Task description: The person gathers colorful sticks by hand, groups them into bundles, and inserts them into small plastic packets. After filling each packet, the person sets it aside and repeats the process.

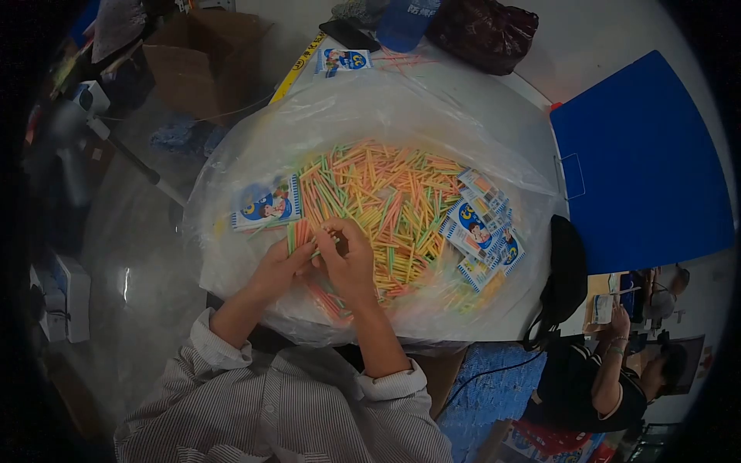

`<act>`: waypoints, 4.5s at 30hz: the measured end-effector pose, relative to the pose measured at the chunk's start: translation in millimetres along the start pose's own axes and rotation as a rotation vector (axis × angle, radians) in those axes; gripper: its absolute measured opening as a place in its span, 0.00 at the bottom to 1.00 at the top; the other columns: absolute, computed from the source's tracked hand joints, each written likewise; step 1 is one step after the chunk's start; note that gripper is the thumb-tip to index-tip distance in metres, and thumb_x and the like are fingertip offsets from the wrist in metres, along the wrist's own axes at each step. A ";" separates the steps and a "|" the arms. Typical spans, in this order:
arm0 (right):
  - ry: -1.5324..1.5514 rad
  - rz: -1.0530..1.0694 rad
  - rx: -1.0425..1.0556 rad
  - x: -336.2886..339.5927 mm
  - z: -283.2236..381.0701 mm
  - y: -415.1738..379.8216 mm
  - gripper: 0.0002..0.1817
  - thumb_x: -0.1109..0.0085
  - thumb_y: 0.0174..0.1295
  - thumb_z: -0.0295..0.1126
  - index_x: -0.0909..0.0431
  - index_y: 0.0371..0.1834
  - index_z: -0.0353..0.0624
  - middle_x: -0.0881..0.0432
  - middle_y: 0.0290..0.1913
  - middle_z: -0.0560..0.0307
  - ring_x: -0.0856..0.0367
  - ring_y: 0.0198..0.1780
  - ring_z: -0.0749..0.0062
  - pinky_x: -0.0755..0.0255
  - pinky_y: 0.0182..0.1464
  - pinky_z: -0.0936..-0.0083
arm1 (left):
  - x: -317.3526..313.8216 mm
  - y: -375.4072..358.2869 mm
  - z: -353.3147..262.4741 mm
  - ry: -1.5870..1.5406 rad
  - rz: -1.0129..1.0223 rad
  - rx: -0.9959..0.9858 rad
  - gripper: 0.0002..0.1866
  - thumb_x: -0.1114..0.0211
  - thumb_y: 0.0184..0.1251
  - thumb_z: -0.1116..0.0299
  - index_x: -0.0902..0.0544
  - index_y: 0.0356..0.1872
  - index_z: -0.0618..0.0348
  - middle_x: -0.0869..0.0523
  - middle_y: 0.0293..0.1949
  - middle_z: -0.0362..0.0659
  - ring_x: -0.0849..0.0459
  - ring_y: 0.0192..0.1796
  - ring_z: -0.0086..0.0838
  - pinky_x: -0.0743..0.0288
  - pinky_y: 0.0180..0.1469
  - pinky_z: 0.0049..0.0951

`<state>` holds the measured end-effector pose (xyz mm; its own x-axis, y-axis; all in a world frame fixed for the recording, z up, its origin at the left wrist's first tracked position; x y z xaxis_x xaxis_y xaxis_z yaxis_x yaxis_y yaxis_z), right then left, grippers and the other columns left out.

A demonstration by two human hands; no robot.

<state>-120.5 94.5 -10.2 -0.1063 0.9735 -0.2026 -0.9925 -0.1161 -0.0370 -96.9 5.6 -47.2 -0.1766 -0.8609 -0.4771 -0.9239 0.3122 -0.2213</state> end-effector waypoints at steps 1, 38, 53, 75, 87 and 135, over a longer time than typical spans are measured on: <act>-0.001 -0.016 0.034 -1.0 4.4 -2.0 0.05 0.47 0.55 0.25 0.29 0.35 0.37 0.28 0.27 0.63 0.30 0.20 0.86 0.39 0.19 0.91 | 1.0 -0.7 0.1 -0.047 -0.022 0.014 0.09 0.52 0.66 0.65 0.30 0.43 0.56 0.30 0.25 0.30 0.37 0.22 0.11 0.43 0.22 0.13; -0.135 -0.073 -0.083 2.6 4.1 -3.7 0.04 0.46 0.55 0.27 0.27 0.32 0.40 0.27 0.26 0.68 0.31 0.24 0.92 0.36 0.18 0.94 | -6.0 -2.1 4.5 0.004 0.070 0.069 0.10 0.53 0.66 0.63 0.28 0.40 0.55 0.30 0.25 0.30 0.38 0.22 0.11 0.43 0.24 0.13; -0.231 0.047 0.108 -3.8 8.0 -1.2 0.08 0.46 0.54 0.26 0.26 0.38 0.39 0.28 0.28 0.66 0.31 0.27 0.89 0.35 0.22 0.94 | -8.2 -3.8 5.3 -0.011 0.109 0.082 0.12 0.52 0.66 0.61 0.28 0.41 0.56 0.29 0.25 0.30 0.38 0.23 0.11 0.42 0.25 0.13; -0.206 0.067 -0.056 -1.4 -1.6 -1.7 0.06 0.46 0.53 0.25 0.26 0.35 0.38 0.27 0.29 0.64 0.28 0.26 0.88 0.30 0.21 0.92 | -11.5 -5.1 1.8 0.064 0.148 0.022 0.13 0.53 0.66 0.61 0.26 0.33 0.59 0.31 0.23 0.31 0.37 0.24 0.13 0.42 0.25 0.15; -0.229 0.083 -0.040 -8.6 10.4 -3.3 0.05 0.49 0.55 0.28 0.28 0.32 0.39 0.28 0.26 0.66 0.33 0.22 0.91 0.40 0.19 0.94 | -8.8 -3.7 10.5 0.040 0.168 0.063 0.12 0.53 0.66 0.60 0.26 0.35 0.58 0.30 0.25 0.30 0.36 0.26 0.12 0.40 0.27 0.14; 0.069 -0.120 0.097 31.5 0.6 -19.6 0.08 0.58 0.63 0.35 0.35 0.32 0.42 0.37 0.16 0.66 0.43 0.15 0.88 0.48 0.16 0.88 | 29.4 -24.4 -86.1 1.741 -0.364 -0.828 0.14 0.43 0.51 0.71 0.26 0.40 0.64 0.26 0.46 0.48 0.29 0.51 0.39 0.35 0.51 0.33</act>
<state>-104.4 127.6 -15.2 0.0140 0.9630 -0.2690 -0.9993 0.0226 0.0289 -108.8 -61.9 17.4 0.4185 -0.3849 0.8226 -0.8011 0.2704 0.5340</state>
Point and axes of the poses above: each hand's wrist, its own y-axis towards the middle knuckle, its own x-axis out of the back of the hand, z = x × y, the point moved 8 cm from there along y, towards the middle knuckle
